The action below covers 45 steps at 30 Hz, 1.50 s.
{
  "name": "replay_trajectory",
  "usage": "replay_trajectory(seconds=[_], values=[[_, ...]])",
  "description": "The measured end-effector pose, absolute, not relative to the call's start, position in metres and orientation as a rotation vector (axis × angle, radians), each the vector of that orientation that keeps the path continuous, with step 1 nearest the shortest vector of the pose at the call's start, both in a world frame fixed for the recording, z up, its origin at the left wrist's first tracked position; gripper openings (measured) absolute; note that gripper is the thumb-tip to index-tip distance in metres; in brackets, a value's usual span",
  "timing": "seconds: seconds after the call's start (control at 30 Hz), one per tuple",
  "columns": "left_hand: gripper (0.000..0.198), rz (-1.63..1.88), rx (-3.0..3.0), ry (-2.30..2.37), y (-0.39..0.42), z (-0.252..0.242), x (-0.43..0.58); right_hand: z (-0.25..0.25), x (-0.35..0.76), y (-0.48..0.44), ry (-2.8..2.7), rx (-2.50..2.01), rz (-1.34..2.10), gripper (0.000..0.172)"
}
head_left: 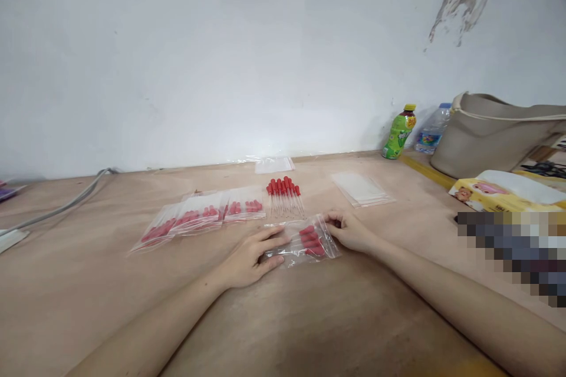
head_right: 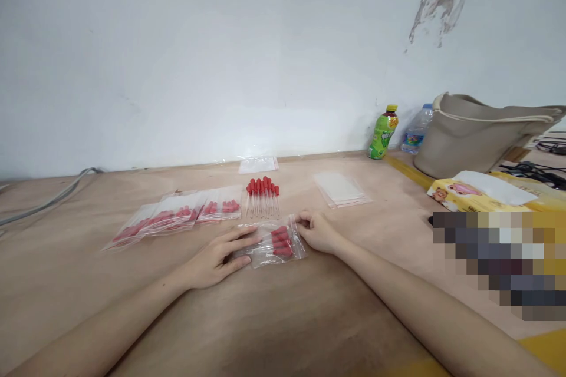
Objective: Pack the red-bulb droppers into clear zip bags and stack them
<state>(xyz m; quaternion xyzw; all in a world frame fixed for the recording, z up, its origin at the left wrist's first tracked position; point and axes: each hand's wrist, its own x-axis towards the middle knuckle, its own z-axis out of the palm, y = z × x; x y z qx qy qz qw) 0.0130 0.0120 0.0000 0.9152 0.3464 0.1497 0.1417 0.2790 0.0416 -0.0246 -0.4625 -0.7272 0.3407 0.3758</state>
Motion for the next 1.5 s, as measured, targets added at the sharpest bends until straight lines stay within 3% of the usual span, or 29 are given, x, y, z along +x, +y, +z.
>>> replay_trajectory(seconds=[0.2,0.5,0.83,1.07,1.5], values=[[0.039,0.418,2.648,1.009,0.011,0.001,0.013,-0.016,0.277,0.079,-1.677,-1.417,0.680,0.018],[0.039,0.417,2.668,0.994,0.012,0.002,0.012,-0.002,0.215,0.130,-1.733,-1.594,0.362,0.036],[0.039,0.420,2.660,1.003,0.010,0.002,0.013,-0.013,0.226,0.140,-1.642,-1.622,0.522,0.008],[0.039,0.410,2.660,1.000,0.011,0.003,0.013,-0.022,0.251,0.140,-1.481,-1.604,0.765,0.011],[0.039,0.427,2.653,0.997,0.011,0.000,0.012,-0.019,0.291,0.106,-1.076,-1.140,1.140,0.014]])
